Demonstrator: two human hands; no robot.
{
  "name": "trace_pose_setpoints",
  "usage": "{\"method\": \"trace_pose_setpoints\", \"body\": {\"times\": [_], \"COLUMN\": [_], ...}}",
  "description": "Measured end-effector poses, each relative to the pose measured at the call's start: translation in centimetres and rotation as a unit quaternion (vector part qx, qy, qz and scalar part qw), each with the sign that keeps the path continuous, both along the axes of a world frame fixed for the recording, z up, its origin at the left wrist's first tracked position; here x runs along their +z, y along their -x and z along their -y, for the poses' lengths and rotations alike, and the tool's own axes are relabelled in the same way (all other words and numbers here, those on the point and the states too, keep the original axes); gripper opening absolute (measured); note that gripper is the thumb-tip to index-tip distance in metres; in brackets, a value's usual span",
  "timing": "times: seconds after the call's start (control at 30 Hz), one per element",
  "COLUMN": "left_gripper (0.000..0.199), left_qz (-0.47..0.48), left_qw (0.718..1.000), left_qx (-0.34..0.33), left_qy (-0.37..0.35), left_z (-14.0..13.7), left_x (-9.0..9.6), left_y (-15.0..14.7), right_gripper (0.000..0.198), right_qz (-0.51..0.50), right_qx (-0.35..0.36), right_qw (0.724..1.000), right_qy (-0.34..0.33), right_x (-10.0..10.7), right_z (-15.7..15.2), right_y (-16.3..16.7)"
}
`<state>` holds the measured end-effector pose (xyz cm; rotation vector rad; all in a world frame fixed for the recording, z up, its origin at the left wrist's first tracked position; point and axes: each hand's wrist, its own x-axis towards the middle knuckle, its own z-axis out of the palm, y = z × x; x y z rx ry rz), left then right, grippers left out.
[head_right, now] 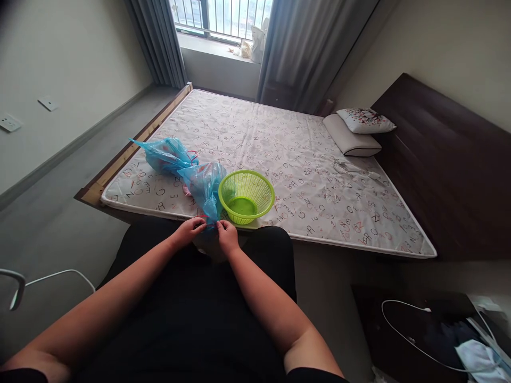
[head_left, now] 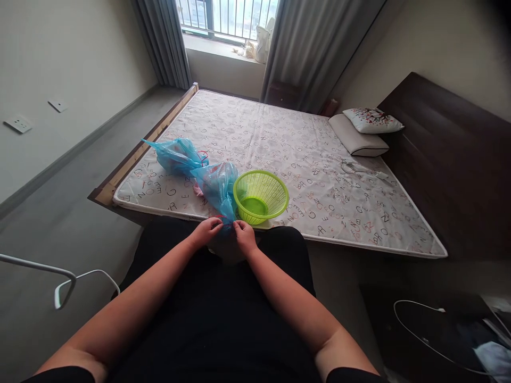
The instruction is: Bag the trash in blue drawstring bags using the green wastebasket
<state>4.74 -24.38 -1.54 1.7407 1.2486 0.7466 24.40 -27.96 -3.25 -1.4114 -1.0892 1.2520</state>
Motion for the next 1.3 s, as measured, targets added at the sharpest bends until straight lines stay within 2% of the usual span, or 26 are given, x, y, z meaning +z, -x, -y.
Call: {"method": "trace_pose_setpoints", "body": {"times": [0.13, 0.3, 0.43, 0.6, 0.93, 1.03, 1.07, 1.13, 1.2, 1.3], "left_gripper": [0.031, 0.045, 0.045, 0.041, 0.038, 0.039, 0.039, 0.040, 0.037, 0.030], "left_qz": [0.019, 0.039, 0.030, 0.025, 0.005, 0.018, 0.022, 0.027, 0.024, 0.007], "left_qw": [1.000, 0.999, 0.998, 0.998, 0.998, 0.998, 0.998, 0.998, 0.998, 0.998], "left_qx": [0.018, -0.007, -0.022, -0.031, -0.055, -0.045, -0.043, -0.046, -0.053, -0.049], "left_qy": [0.006, 0.034, 0.047, 0.039, 0.041, 0.028, 0.026, 0.027, 0.033, 0.045], "left_z": [0.0, 0.2, 0.6, 0.4, 0.3, 0.4, 0.4, 0.4, 0.3, 0.2], "left_x": [-0.1, -0.4, -0.5, -0.3, -0.8, -0.7, -0.6, -0.5, -0.3, 0.0], "left_y": [0.0, -0.6, -1.0, -0.7, -0.6, -0.5, -0.6, -0.7, -0.8, -0.8], "right_gripper": [0.036, 0.035, 0.036, 0.015, 0.016, 0.021, 0.024, 0.023, 0.022, 0.025], "right_qz": [-0.046, -0.075, 0.006, 0.101, 0.182, 0.228, 0.228, 0.167, 0.076, -0.005], "right_qx": [0.026, 0.031, 0.047, 0.050, -0.053, -0.027, -0.007, 0.016, 0.010, -0.019], "right_qw": [0.999, 0.997, 0.999, 0.991, 0.978, 0.964, 0.964, 0.979, 0.995, 0.999], "right_qy": [0.009, 0.000, -0.027, -0.066, -0.091, -0.134, -0.140, -0.114, -0.068, -0.028], "right_x": [0.0, 0.3, 0.4, 0.2, 0.6, 1.0, 1.1, 1.2, 1.0, 0.6], "right_z": [-0.6, -0.5, -0.2, -0.2, 0.6, 0.9, 1.0, 0.9, 0.7, 0.2], "right_y": [0.1, 0.1, -0.3, -0.7, 0.1, 0.1, 0.1, 0.2, 0.1, -0.3]}}
